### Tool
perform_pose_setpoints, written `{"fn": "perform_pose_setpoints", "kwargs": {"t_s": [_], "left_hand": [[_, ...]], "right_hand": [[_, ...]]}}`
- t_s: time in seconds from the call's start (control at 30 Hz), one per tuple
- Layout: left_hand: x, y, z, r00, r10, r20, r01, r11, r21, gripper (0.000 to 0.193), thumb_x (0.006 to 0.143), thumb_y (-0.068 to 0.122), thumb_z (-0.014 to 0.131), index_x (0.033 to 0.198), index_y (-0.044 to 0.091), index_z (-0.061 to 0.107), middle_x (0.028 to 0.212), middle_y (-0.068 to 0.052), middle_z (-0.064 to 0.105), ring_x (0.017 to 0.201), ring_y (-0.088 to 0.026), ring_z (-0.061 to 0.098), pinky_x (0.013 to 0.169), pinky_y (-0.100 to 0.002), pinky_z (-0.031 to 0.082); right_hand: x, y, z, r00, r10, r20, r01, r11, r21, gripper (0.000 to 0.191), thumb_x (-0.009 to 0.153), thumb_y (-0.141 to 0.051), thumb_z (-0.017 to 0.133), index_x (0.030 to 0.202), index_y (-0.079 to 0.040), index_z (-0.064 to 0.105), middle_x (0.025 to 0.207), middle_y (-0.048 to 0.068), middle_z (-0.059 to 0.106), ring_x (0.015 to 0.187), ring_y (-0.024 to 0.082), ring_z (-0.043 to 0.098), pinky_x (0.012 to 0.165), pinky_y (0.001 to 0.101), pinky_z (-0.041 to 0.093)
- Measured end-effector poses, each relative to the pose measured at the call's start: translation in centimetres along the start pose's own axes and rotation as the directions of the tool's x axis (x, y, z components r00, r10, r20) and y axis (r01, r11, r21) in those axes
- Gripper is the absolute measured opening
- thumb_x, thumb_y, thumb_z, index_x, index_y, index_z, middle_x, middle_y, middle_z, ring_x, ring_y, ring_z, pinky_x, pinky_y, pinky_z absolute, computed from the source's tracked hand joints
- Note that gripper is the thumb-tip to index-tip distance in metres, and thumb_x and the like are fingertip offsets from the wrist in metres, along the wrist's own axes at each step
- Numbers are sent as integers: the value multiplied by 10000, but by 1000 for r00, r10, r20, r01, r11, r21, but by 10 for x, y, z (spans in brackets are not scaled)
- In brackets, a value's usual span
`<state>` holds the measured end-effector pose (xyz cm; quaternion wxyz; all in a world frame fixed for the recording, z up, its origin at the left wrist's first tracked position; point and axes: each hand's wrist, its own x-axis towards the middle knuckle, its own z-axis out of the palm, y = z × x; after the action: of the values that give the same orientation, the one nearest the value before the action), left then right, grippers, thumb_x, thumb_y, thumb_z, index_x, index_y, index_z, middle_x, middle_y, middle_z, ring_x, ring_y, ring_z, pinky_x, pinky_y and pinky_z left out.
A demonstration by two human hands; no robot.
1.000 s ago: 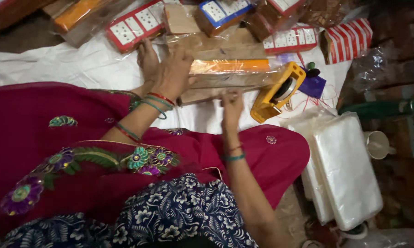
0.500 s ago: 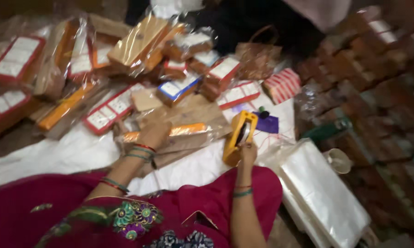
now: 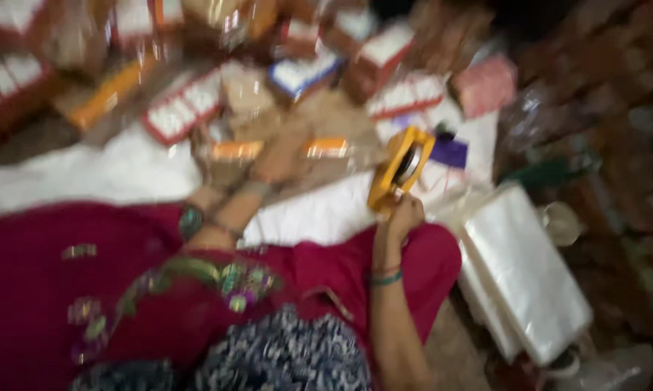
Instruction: The person sits on the floor and wraps small wooden items in clear plastic bags, then seals them with a handheld tape dispenser. They handle the items one at a time, placing the sealed packages onto a growing pile.
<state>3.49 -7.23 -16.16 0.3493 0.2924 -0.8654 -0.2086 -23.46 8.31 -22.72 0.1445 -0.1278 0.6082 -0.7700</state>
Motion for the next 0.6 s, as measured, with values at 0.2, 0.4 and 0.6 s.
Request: {"fn": "perform_pose_setpoints", "kwargs": {"t_s": [0.2, 0.4, 0.6], "left_hand": [[0, 13, -6, 985, -159, 63, 154, 985, 76, 746, 746, 258, 827, 1412, 102, 531, 1226, -224, 641, 1102, -441, 617, 907, -511, 525], [2, 30, -15, 992, -116, 48, 113, 992, 61, 753, 821, 238, 791, 1489, 110, 466, 1211, -220, 642, 1092, -433, 634, 937, -519, 526], [1, 38, -22, 996, 0, -90, 7, 997, 81, 883, 739, 163, 768, 1538, 124, 394, 1316, -247, 589, 1080, -434, 631, 935, -510, 518]], "right_hand": [[8, 30, -10, 704, 612, 360, -710, 601, 367, 107, 867, -193, 617, 792, -124, 581, 552, -31, 457, 388, 121, 388, 376, 288, 310], [-45, 5, 41, 815, 575, 79, -577, 817, 12, 90, 945, -71, 582, 878, -129, 569, 640, -25, 495, 535, 122, 485, 488, 292, 416], [-73, -51, 97, 864, -62, 499, 66, 998, 9, 126, 1006, -104, 665, 1082, -8, 695, 875, 11, 673, 757, 82, 580, 675, 226, 465]]}}
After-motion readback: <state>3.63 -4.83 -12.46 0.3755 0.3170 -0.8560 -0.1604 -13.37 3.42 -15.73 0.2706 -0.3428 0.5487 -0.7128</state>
